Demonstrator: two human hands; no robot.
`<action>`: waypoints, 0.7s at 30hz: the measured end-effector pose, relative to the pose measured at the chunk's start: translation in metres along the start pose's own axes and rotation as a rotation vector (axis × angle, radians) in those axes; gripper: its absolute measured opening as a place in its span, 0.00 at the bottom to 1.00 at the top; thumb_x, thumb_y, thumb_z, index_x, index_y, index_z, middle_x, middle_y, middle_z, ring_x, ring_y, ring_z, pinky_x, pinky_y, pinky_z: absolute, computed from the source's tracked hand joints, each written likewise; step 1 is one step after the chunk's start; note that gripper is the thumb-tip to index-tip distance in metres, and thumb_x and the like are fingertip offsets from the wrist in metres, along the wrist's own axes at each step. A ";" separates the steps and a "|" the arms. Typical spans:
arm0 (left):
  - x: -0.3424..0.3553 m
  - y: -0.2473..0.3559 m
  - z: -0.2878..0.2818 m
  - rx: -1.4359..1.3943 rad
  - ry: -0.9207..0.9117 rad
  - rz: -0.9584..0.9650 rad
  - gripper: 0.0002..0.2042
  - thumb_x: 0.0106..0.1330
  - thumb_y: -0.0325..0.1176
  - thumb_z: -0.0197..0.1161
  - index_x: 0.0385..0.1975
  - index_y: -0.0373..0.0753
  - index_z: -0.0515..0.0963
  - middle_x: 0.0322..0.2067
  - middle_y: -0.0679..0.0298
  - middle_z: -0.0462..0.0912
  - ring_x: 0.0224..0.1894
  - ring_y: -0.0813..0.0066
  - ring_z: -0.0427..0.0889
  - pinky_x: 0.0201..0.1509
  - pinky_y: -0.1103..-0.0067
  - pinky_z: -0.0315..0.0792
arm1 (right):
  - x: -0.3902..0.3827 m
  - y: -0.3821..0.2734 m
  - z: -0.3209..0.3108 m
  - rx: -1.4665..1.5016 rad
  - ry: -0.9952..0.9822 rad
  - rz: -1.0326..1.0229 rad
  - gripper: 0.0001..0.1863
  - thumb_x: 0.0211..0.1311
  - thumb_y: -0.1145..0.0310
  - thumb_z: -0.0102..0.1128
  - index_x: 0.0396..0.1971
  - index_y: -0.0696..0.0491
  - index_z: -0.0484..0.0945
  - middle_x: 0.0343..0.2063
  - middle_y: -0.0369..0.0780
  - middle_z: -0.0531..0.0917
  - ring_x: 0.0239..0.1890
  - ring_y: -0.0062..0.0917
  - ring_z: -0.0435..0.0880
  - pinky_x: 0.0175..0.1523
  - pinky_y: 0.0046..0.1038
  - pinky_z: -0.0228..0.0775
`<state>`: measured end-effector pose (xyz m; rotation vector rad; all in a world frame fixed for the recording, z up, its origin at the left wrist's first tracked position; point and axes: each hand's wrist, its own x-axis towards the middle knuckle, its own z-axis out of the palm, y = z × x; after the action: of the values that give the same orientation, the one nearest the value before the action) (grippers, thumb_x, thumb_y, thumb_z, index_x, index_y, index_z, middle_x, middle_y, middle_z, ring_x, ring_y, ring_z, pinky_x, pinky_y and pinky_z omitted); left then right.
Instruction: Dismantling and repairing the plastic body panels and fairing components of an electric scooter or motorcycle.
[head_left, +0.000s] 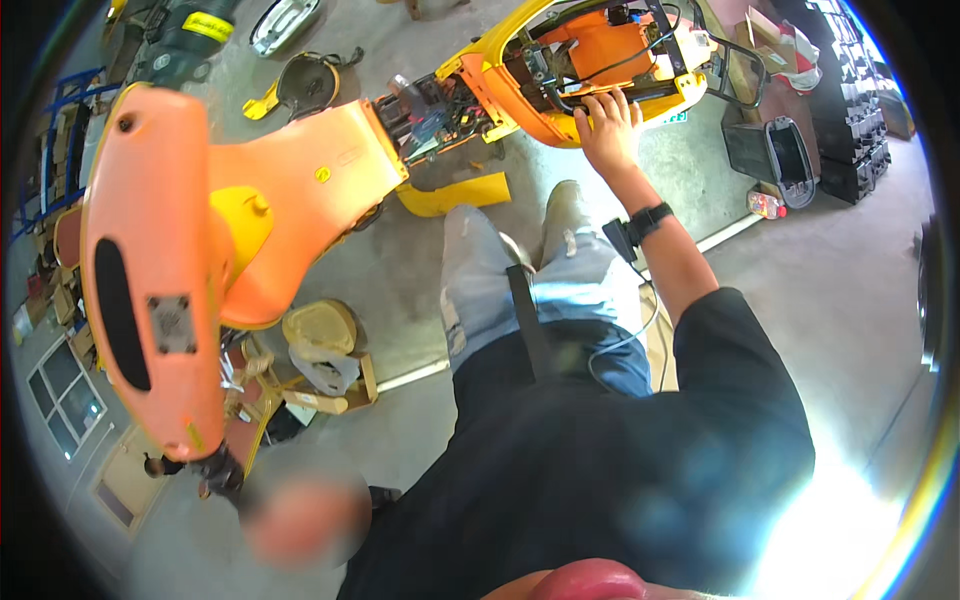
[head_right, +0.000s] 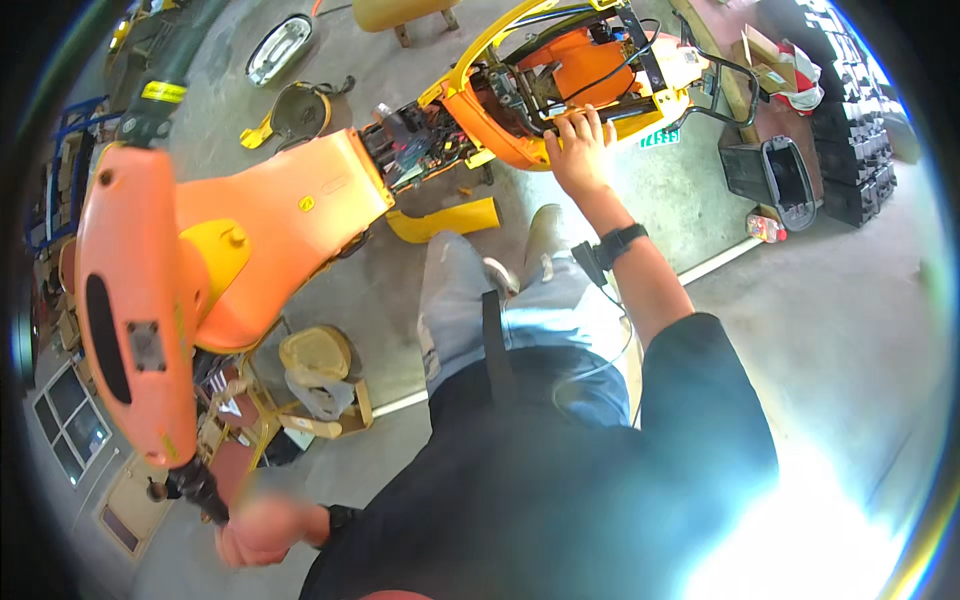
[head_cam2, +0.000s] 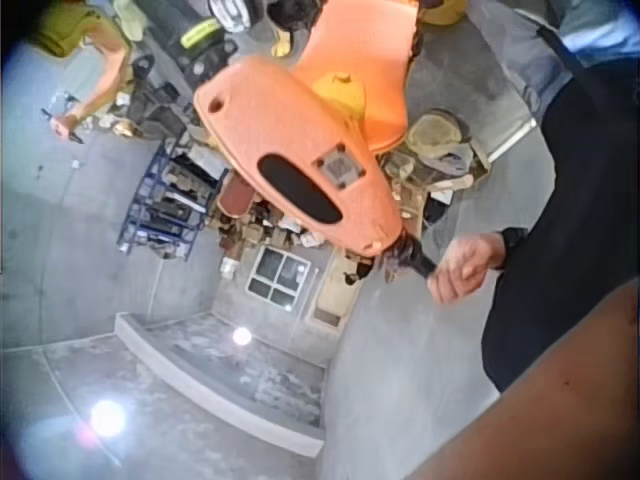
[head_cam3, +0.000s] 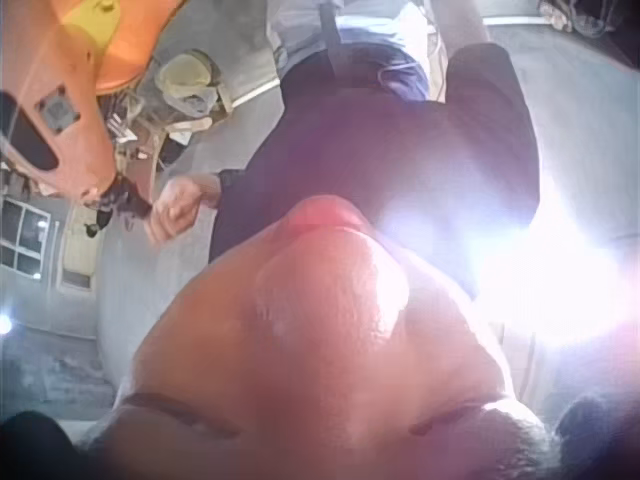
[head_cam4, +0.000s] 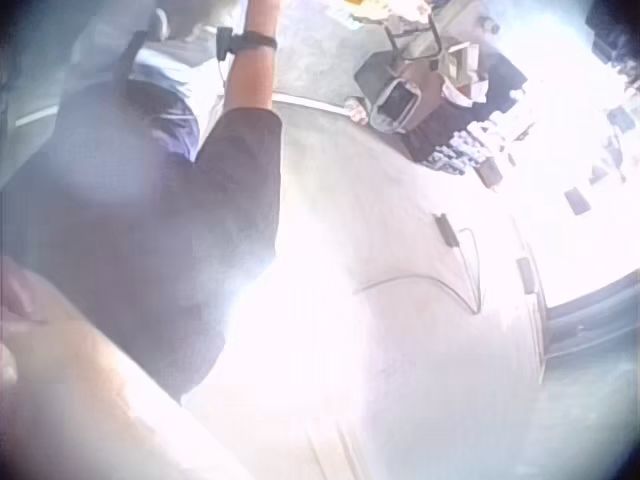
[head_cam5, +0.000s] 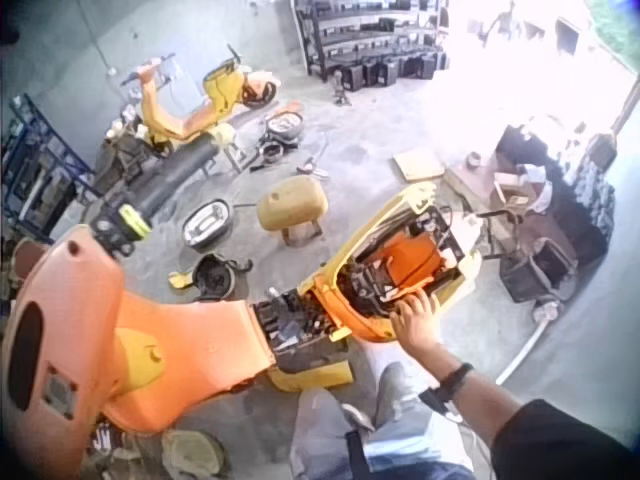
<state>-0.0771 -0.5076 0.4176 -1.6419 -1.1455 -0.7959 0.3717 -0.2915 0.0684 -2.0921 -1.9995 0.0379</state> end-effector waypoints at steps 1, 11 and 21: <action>-0.009 0.028 0.022 -0.232 -0.017 0.005 0.14 0.69 0.40 0.45 0.25 0.39 0.71 0.27 0.62 0.73 0.30 0.64 0.73 0.39 0.69 0.70 | -0.001 0.001 0.003 0.024 0.047 -0.014 0.18 0.61 0.54 0.52 0.46 0.48 0.76 0.50 0.37 0.75 0.64 0.34 0.61 0.65 0.53 0.43; -0.186 0.283 0.267 -1.099 -0.616 -0.364 0.13 0.61 0.33 0.59 0.43 0.35 0.75 0.40 0.54 0.78 0.41 0.55 0.74 0.47 0.67 0.68 | -0.019 -0.007 0.007 0.108 0.303 -0.092 0.10 0.59 0.64 0.54 0.39 0.48 0.79 0.43 0.35 0.79 0.56 0.28 0.71 0.64 0.49 0.45; -0.177 0.375 0.354 -0.874 -0.138 -0.024 0.08 0.56 0.41 0.62 0.28 0.44 0.77 0.32 0.69 0.78 0.36 0.64 0.71 0.41 0.68 0.66 | -0.021 0.013 0.032 0.143 0.754 -0.292 0.09 0.57 0.61 0.55 0.24 0.49 0.80 0.28 0.34 0.82 0.38 0.25 0.81 0.38 0.32 0.60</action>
<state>0.2094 -0.2740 0.0176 -2.4207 -0.9556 -1.3308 0.3770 -0.3077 0.0317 -1.3977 -1.7186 -0.5543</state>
